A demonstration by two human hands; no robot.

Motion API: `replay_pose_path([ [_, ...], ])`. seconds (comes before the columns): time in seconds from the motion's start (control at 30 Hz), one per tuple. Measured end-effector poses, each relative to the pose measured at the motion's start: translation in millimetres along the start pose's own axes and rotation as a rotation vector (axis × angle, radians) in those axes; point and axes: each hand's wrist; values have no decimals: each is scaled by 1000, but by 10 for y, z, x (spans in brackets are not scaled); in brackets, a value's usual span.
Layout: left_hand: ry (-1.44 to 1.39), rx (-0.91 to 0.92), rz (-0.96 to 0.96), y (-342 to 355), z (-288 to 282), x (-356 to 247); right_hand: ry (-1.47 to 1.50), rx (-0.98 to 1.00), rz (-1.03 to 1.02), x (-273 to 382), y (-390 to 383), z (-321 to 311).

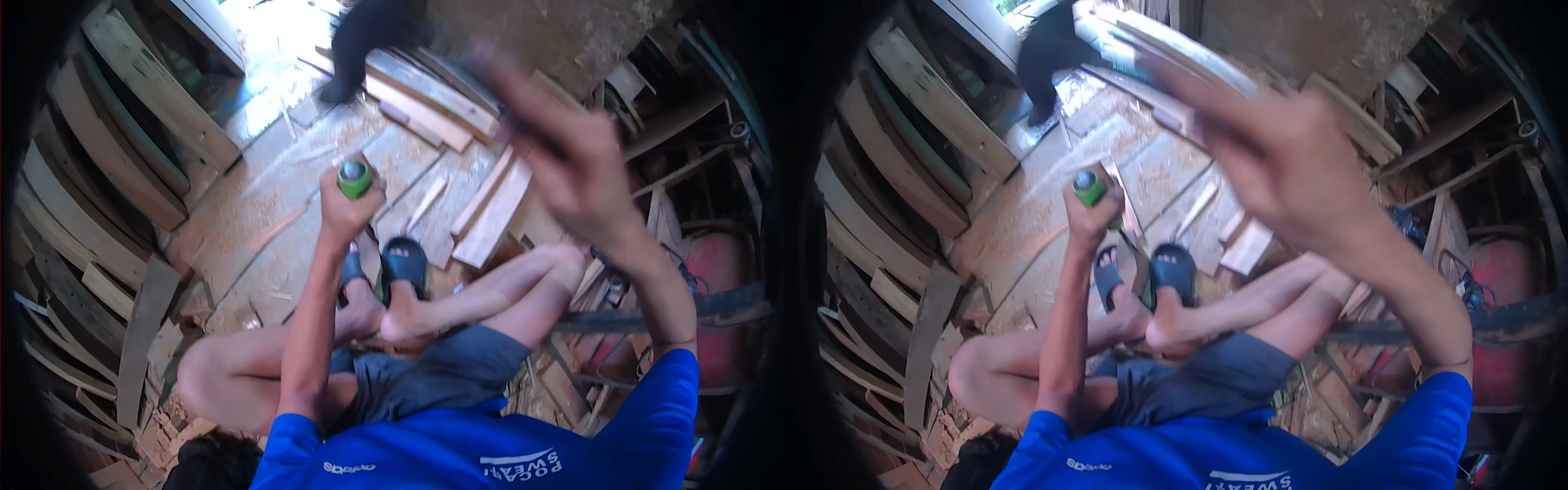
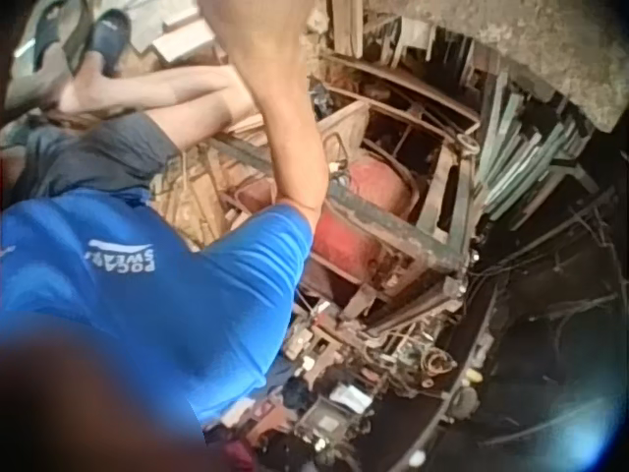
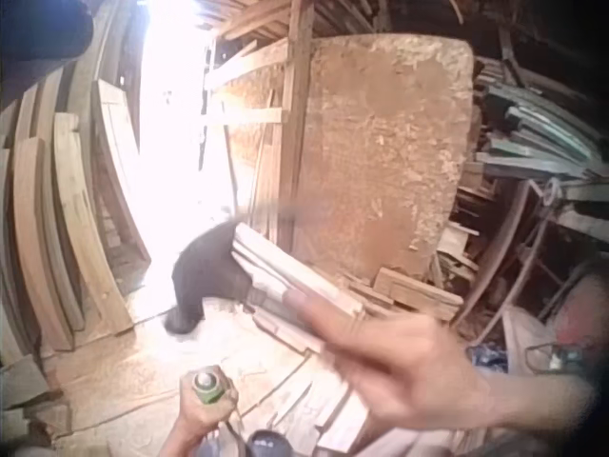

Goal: Chisel a piece of wood using a hammer and a chisel.

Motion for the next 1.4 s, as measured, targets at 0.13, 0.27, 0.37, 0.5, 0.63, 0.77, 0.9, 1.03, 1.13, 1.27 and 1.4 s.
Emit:
replay_pose_path([
  [0.13,-7,-4,-79,-39,-4,29,193,-98,268,55,-37,53],
  [0.27,1,-35,6,-3,27,33,-51,356,130,-24,-61,-3],
  [0.37,-12,-2,-25,-19,42,41,1,-59,143,-49,-90,-31],
  [0.5,-46,-84,-80,-45,54,57,-89,399,195,-24,-144,-9],
  [0.63,-27,-8,-8,-23,25,74,-7,100,147,-53,-91,28],
  [0.77,17,-6,-59,-43,27,80,179,-203,337,-23,-139,66],
  [0.9,15,-6,-46,-30,82,88,-86,300,140,-29,-216,103],
  [1.03,-31,-31,-52,-26,0,88,58,-219,179,-107,-215,87],
  [1.13,-3,-28,-49,-30,-28,83,1,-11,81,-96,-182,96],
  [1.27,22,-7,10,2,-30,91,-104,158,104,-53,-132,97],
  [1.4,-10,2,-83,-23,-27,130,186,-356,322,-13,-67,126],
])
Point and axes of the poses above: each hand's wrist, its own y-axis towards the middle knuckle, its own z-axis out of the palm, x = y × z, and after that the axes turned 14 degrees about -x, right-handed
